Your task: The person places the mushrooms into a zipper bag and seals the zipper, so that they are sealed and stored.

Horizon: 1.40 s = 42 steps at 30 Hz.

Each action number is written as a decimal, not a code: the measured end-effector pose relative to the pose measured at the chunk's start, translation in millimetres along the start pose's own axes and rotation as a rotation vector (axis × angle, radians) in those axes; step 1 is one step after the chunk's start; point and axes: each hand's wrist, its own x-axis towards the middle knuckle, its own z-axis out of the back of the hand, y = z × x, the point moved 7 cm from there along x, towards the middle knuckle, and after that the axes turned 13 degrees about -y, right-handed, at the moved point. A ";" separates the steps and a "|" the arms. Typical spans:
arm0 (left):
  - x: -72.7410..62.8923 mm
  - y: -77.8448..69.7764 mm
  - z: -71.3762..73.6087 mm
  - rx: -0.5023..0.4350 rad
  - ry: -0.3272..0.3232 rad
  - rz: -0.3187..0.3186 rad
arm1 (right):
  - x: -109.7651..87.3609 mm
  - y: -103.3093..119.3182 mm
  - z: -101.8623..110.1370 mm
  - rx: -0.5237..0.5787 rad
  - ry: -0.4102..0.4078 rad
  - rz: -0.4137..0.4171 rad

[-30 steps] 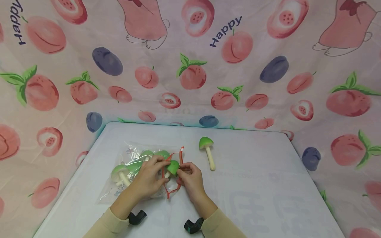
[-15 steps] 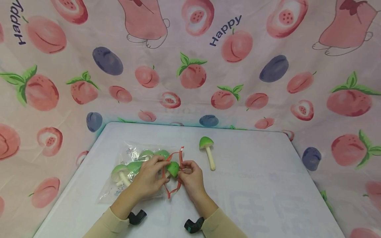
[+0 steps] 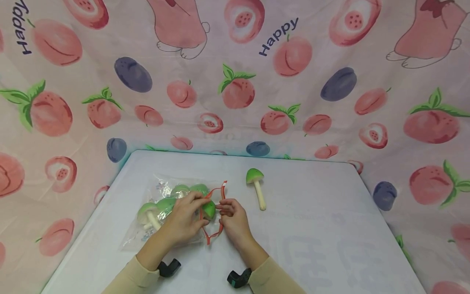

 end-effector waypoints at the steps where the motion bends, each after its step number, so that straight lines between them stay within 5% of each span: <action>1: 0.2 -0.3 0.4 -0.005 0.000 0.001 | 0.0 0.1 -0.1 -0.006 0.005 -0.002; 5: 0.4 -1.1 1.2 -0.009 -0.003 0.005 | 1.2 1.2 0.4 -0.001 0.022 0.000; 15: 1.1 -1.8 0.8 -0.001 -0.003 0.022 | 4.9 -3.1 4.9 0.186 0.005 -0.174; 24: 2.3 -4.0 2.3 -0.003 -0.009 0.020 | 1.0 2.6 2.4 0.275 0.049 -0.201; 42: -0.1 -2.3 7.0 -0.015 -0.014 0.031 | -3.8 12.8 -7.8 0.086 0.187 -0.107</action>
